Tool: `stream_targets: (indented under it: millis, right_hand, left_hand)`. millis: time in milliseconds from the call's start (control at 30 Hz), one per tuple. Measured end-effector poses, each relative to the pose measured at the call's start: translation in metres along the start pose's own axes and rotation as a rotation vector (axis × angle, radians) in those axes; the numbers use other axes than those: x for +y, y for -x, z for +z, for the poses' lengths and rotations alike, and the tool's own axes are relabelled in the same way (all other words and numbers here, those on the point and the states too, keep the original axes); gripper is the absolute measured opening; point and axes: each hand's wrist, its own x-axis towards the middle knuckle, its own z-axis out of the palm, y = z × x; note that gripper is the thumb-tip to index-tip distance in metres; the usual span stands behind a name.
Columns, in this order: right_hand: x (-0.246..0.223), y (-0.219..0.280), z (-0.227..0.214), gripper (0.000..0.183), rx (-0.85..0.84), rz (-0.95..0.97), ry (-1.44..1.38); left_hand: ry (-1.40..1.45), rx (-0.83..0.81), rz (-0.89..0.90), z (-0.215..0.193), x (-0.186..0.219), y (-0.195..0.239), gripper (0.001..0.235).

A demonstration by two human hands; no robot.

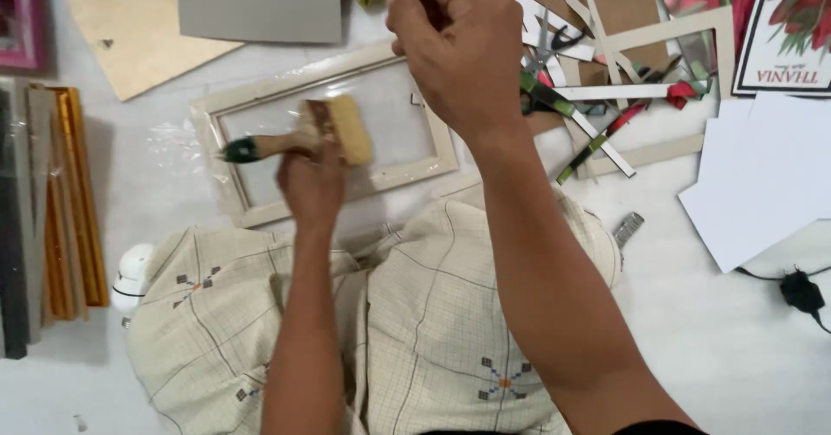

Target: Trimming a picture with scissors and assembling it into a wooden frame before applying a finish with a brush

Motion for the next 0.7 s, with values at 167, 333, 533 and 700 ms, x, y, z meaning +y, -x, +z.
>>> stream_targets:
  millis: [167,333,533,700]
  right_hand:
    - [0.003,0.004,0.012,0.017,-0.107,-0.096,0.132]
    - [0.052,0.02,0.04,0.04,-0.172,0.002,0.464]
    - [0.069,0.022,0.036,0.049,-0.301,0.082,0.547]
    - [0.056,0.023,0.046,0.047,-0.336,0.081,0.506]
  left_hand:
    - [-0.151,0.245,0.325,-0.031,0.003,-0.004,0.012]
    - [0.163,-0.008,0.199,0.007,0.044,0.0,0.032]
    - [0.243,-0.115,0.034,0.031,0.029,-0.012,0.035]
    - [-0.03,0.168,0.127,-0.026,-0.001,-0.009,0.031]
